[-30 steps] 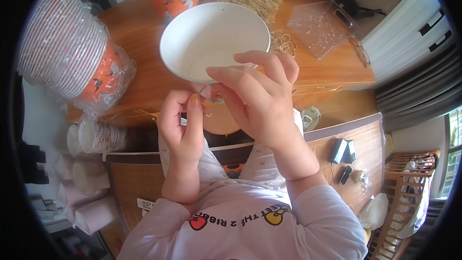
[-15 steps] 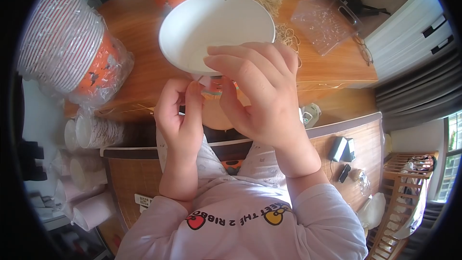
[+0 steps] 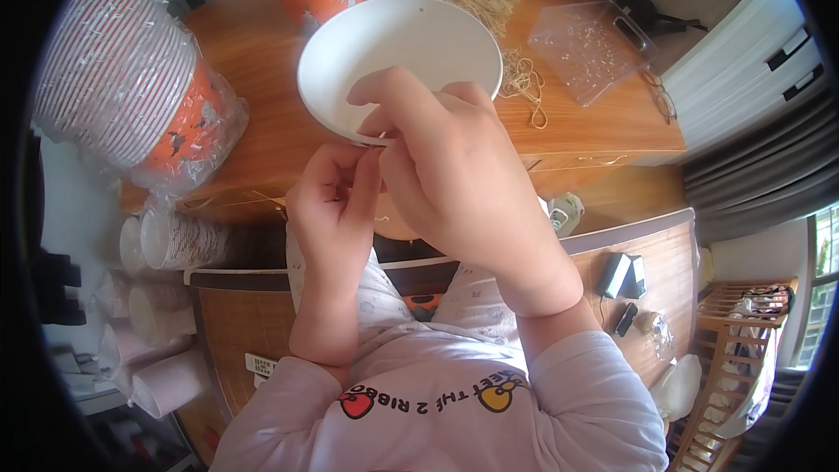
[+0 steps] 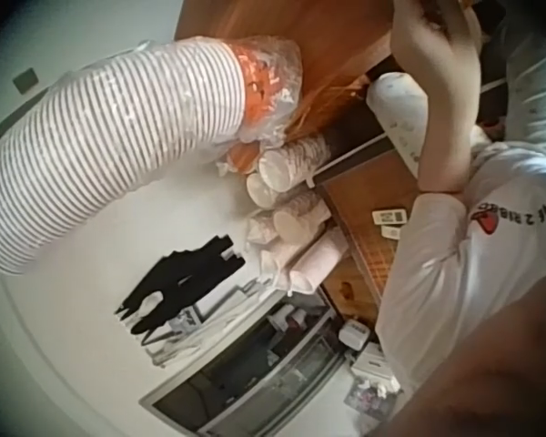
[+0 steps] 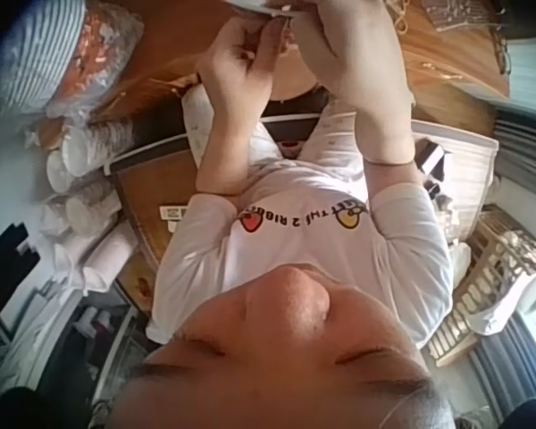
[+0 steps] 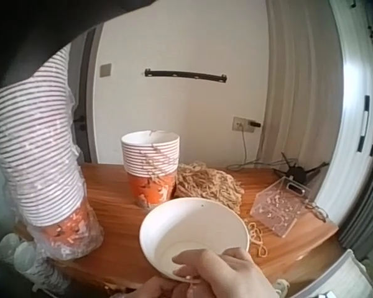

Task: Threading twine handles through pre-drilled holes in the rims of paper buckets for packaging.

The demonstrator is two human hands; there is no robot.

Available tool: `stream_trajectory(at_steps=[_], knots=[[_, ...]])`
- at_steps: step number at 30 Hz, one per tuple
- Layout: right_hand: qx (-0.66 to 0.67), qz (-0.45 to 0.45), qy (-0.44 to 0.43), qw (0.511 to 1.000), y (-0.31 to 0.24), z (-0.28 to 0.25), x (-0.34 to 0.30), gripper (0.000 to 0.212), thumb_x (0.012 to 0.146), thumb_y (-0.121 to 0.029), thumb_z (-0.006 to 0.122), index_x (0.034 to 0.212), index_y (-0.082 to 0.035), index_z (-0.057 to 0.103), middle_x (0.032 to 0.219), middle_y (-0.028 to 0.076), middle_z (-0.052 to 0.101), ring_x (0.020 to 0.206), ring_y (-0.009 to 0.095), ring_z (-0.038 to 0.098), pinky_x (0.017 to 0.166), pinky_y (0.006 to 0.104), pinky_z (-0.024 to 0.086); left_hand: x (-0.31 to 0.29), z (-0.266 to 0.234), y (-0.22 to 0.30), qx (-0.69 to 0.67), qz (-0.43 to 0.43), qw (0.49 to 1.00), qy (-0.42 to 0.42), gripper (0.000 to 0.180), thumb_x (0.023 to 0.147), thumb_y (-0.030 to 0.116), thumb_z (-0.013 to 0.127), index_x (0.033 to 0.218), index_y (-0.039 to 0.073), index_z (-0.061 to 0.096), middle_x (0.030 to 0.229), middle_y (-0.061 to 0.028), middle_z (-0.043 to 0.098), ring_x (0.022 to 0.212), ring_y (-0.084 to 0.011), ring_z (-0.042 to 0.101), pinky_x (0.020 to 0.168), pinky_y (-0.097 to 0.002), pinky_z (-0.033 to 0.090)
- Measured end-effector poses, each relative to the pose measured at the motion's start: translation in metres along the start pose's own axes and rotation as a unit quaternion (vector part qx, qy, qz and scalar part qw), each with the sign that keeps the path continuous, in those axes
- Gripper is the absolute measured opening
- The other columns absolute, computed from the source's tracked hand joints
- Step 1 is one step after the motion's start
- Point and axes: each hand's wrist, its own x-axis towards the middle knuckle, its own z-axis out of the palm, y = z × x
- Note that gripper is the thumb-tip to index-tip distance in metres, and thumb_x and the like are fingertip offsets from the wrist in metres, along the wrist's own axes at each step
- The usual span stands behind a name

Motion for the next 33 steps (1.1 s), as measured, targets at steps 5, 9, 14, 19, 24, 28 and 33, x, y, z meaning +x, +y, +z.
stream_trajectory(at_steps=[5,9,14,19,24,28,33], knots=[[0.031,-0.056,0.044,0.997,0.015,0.006,-0.003,0.037,0.076,0.008,0.052,0.110,-0.005,0.059,0.088,0.010,0.068,0.078,0.033,0.064,0.082,0.0380,0.047,-0.005,-0.002,0.000,0.003,0.007,1.000,0.010,0.008,0.091,0.006,0.067,0.092,-0.001,0.064,0.078,-0.0069,0.071,0.066,-0.0077,0.065,0.057,-0.0220,0.049],[0.008,-0.208,0.117,0.971,0.019,0.004,-0.010,0.038,0.074,0.009,0.056,0.110,-0.002,0.060,0.097,0.012,0.069,0.084,0.030,0.067,0.081,0.0380,0.050,-0.008,-0.007,-0.001,-0.167,0.026,0.985,-0.017,0.015,0.098,0.012,0.060,0.100,-0.003,0.063,0.090,-0.0078,0.069,0.083,-0.0091,0.064,0.071,-0.0228,0.048],[0.000,-0.301,0.071,0.951,0.033,0.014,-0.044,0.027,0.077,-0.001,0.065,0.103,-0.004,0.065,0.113,0.015,0.070,0.106,0.030,0.068,0.097,0.0406,0.048,-0.008,-0.021,-0.007,-0.235,-0.035,0.966,-0.104,0.025,0.101,0.018,0.056,0.107,-0.005,0.062,0.098,-0.0111,0.070,0.095,-0.0143,0.065,0.086,-0.0281,0.050],[0.031,-0.273,0.082,0.958,0.046,0.023,-0.065,0.022,0.073,0.004,0.064,0.092,-0.006,0.067,0.104,0.012,0.071,0.101,0.031,0.067,0.094,0.0409,0.049,0.001,-0.018,-0.005,-0.353,-0.098,0.912,-0.187,0.016,0.100,0.010,0.056,0.105,-0.004,0.061,0.106,-0.0114,0.069,0.105,-0.0211,0.066,0.091,-0.0315,0.052],[0.121,-0.054,0.218,0.967,0.046,0.057,-0.088,0.027,0.073,0.001,0.066,0.099,-0.004,0.059,0.096,0.010,0.064,0.086,0.030,0.058,0.081,0.0385,0.046,0.001,-0.015,-0.001,-0.295,-0.056,0.940,-0.164,0.013,0.100,0.008,0.055,0.106,-0.003,0.060,0.107,-0.0136,0.069,0.109,-0.0212,0.066,0.095,-0.0313,0.050],[0.156,0.070,0.105,0.980,0.030,0.060,-0.085,0.039,0.081,-0.004,0.070,0.116,-0.002,0.053,0.110,0.013,0.060,0.100,0.030,0.057,0.089,0.0384,0.043,0.000,-0.018,0.000,-0.252,-0.043,0.955,-0.150,0.013,0.100,0.008,0.054,0.106,-0.003,0.058,0.106,-0.0147,0.070,0.107,-0.0211,0.066,0.095,-0.0301,0.049],[0.351,0.086,0.166,0.917,0.024,0.056,-0.095,0.023,0.091,0.007,0.057,0.111,0.001,0.047,0.103,0.011,0.057,0.094,0.017,0.060,0.086,0.0299,0.047,-0.002,-0.016,0.001,-0.205,0.001,0.973,-0.104,0.011,0.097,0.005,0.059,0.104,-0.003,0.061,0.103,-0.0132,0.071,0.096,-0.0167,0.067,0.086,-0.0271,0.050]])
